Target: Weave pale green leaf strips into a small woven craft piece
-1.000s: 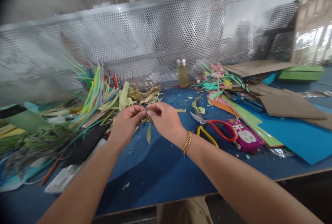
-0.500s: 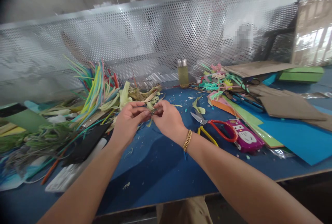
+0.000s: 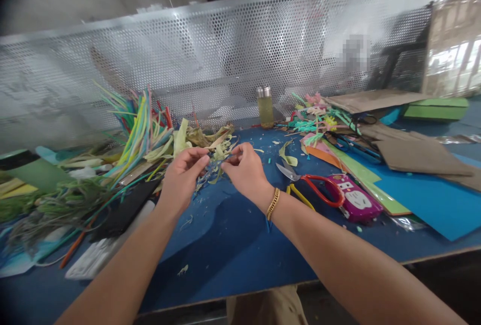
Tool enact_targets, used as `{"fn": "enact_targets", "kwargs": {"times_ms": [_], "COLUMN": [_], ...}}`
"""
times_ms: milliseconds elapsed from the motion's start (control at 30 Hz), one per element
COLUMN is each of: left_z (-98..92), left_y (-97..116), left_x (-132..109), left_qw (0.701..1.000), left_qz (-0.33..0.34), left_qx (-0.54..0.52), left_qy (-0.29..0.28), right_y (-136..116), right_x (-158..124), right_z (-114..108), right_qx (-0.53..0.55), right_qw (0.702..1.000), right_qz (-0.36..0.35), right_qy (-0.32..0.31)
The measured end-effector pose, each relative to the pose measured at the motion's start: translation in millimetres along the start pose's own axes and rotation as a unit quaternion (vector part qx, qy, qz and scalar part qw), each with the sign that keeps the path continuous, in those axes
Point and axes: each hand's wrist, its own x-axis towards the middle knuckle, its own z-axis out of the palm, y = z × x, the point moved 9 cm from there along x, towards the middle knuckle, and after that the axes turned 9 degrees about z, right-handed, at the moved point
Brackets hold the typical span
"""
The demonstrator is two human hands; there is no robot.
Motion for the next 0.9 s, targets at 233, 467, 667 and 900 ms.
{"fn": "enact_targets", "kwargs": {"times_ms": [233, 467, 667, 900], "left_z": [6.0, 8.1, 10.4, 11.9], "left_y": [14, 14, 13, 0], "left_x": [2, 4, 4, 1], "left_qw": [0.994, 0.992, 0.991, 0.996], "left_qz": [0.062, 0.08, 0.079, -0.005], "left_qx": [0.069, 0.07, 0.071, 0.048], "left_qy": [-0.054, -0.069, -0.076, -0.074], "right_y": [5, 0, -2, 1], "right_x": [3, -1, -1, 0], "right_z": [0, 3, 4, 8], "right_qx": [0.039, 0.006, 0.0, 0.016], "right_qw": [0.999, 1.0, 1.0, 0.999], "right_qz": [0.019, 0.007, -0.011, -0.023], "right_qy": [0.0, -0.007, -0.009, -0.024]}}
